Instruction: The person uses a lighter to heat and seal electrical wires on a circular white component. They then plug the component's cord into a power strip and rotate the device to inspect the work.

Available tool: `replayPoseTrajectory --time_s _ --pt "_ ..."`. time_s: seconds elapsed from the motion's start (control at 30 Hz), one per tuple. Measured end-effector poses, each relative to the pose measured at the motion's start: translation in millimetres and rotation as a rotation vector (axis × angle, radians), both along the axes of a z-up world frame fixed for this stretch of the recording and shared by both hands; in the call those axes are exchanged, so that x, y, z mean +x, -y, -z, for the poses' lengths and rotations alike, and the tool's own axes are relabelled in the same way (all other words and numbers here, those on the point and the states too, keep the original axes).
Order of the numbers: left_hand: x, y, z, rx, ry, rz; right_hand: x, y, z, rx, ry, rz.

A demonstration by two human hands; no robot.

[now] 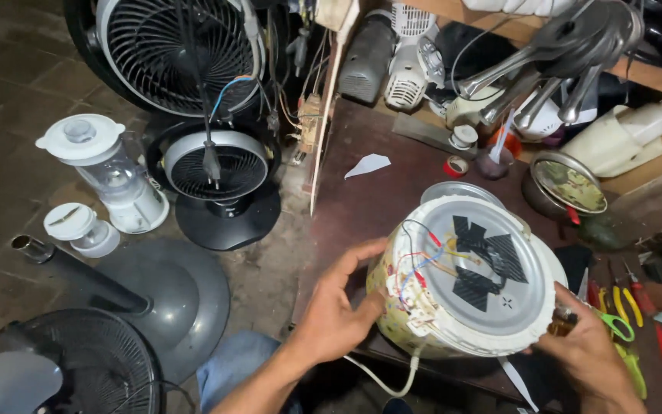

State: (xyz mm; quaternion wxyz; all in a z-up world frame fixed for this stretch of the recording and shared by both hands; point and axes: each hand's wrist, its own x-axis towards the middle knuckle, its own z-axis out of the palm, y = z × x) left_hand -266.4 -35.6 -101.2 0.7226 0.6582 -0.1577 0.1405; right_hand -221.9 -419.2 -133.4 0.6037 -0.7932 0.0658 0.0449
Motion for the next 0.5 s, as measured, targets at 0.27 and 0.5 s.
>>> replayPoseTrajectory --time_s 0.27,0.5 --pt "23 -4 31 -0.038 -0.094 0.198 7 21 72 0.135 0.208 0.032" --pt "29 23 29 0.097 0.068 -0.138 24 29 77 0.435 0.192 -0.057"
